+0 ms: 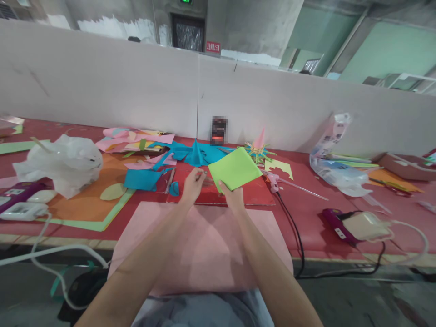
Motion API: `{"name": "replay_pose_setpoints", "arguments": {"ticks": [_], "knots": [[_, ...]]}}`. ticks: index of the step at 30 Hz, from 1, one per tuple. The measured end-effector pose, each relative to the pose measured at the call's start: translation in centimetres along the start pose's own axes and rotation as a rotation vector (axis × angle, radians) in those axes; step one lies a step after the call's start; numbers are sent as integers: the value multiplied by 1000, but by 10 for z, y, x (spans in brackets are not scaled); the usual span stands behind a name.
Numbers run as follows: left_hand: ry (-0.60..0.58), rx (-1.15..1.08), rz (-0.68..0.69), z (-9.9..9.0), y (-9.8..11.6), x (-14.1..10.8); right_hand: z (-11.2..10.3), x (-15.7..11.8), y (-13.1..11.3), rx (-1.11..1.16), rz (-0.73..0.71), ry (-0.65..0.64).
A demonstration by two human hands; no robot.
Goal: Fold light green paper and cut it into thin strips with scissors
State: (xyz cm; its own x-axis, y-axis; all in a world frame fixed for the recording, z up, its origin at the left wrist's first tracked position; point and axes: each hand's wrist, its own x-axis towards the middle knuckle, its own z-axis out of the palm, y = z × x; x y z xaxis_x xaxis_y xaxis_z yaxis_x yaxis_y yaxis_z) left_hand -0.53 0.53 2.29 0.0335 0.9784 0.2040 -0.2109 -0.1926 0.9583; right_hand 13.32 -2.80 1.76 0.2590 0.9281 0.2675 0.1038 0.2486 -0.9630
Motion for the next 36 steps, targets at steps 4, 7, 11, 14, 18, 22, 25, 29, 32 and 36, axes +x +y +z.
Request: {"name": "replay_pose_setpoints", "arguments": {"ticks": [4, 7, 11, 14, 18, 22, 25, 29, 32, 36], "knots": [[276, -26, 53, -22, 5, 9, 1, 5, 2, 52, 71, 86], [528, -62, 31, -41, 2, 18, 4, 12, -1, 132, 143, 149], [415, 18, 135, -41, -7, 22, 12, 22, -4, 247, 181, 171], [229, 193, 145, -22, -14, 16, 17, 26, 4, 280, 187, 191], [-55, 337, 66, 2, -16, 1, 16, 25, 16, 310, 136, 186], [-180, 357, 80, 9, -13, -6, 15, 21, 19, 292, 126, 141], [-206, 320, 53, 7, -10, -7, 16, 19, 20, 252, 154, 126], [-260, 262, 14, 6, -10, -6, 18, 20, 21, 269, 160, 111], [-276, 232, -6, 6, -13, -6, 18, 19, 21, 286, 180, 82], [-243, 241, 33, 5, -18, -3, 18, 18, 20, 283, 152, 60]]}}
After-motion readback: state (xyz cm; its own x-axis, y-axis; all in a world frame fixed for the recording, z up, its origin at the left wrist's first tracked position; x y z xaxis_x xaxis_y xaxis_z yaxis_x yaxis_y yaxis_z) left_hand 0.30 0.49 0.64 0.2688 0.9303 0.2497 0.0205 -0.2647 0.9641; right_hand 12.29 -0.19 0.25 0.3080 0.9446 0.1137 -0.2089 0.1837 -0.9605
